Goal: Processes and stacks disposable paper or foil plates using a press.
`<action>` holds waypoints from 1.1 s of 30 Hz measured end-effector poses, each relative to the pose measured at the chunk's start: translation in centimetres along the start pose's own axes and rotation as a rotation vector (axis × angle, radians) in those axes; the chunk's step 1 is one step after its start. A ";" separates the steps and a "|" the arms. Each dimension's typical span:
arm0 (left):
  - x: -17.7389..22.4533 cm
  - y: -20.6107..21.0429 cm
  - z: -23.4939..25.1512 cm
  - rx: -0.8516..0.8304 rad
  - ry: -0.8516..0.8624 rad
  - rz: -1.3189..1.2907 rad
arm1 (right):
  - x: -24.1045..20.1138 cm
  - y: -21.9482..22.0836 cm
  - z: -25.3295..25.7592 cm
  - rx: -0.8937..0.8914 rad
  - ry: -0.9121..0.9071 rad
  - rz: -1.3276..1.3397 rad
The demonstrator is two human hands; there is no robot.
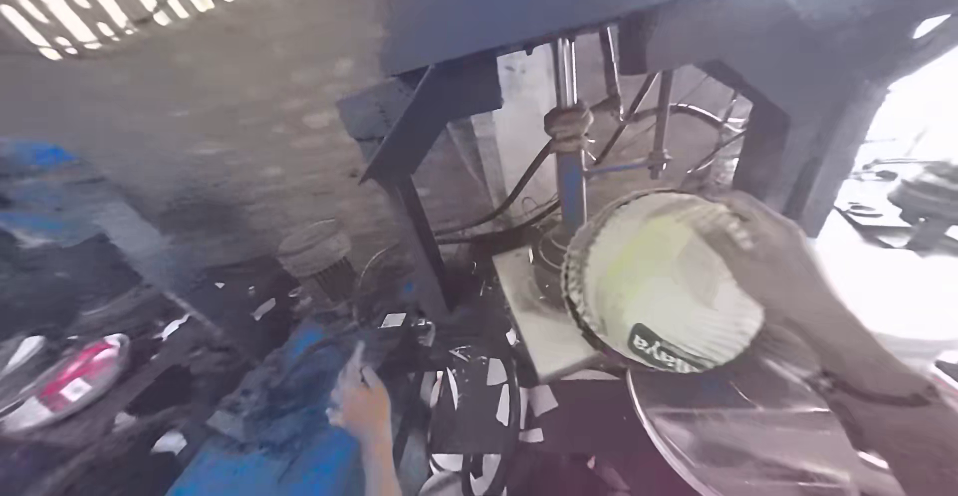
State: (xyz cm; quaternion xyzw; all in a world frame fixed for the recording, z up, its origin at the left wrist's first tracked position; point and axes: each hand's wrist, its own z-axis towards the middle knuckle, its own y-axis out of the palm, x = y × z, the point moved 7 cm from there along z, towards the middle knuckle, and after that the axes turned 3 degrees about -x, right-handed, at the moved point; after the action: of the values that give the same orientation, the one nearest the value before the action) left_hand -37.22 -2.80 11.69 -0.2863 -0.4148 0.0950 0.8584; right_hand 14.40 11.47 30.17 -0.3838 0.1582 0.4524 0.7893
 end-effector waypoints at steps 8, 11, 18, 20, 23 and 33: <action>22.9 2.2 -18.4 -0.724 0.208 -1.142 | 0.8 4.2 -5.9 -0.067 0.059 -0.034; 21.3 3.5 -19.3 -0.641 0.126 -1.130 | -1.3 0.5 -5.5 0.322 -0.023 -0.296; 20.8 2.9 -19.1 -0.644 -0.253 -1.351 | -3.6 1.7 -9.1 -0.137 -0.027 0.161; 21.4 3.3 -18.8 -0.499 0.035 -1.196 | -2.4 4.3 -9.9 -0.386 -0.010 0.266; 20.7 4.2 -18.5 -0.263 0.247 -0.928 | -0.7 5.8 -9.9 -0.542 -0.013 0.111; 21.4 3.0 -16.1 -0.405 0.356 -1.066 | -0.5 4.5 -9.8 -0.311 -0.048 -0.083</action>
State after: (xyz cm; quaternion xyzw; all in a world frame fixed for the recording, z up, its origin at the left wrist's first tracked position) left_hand -11.01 1.60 16.12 -0.2083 -0.3611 -0.4792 0.7724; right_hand 11.32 5.17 21.89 -0.4965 0.0513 0.4473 0.7422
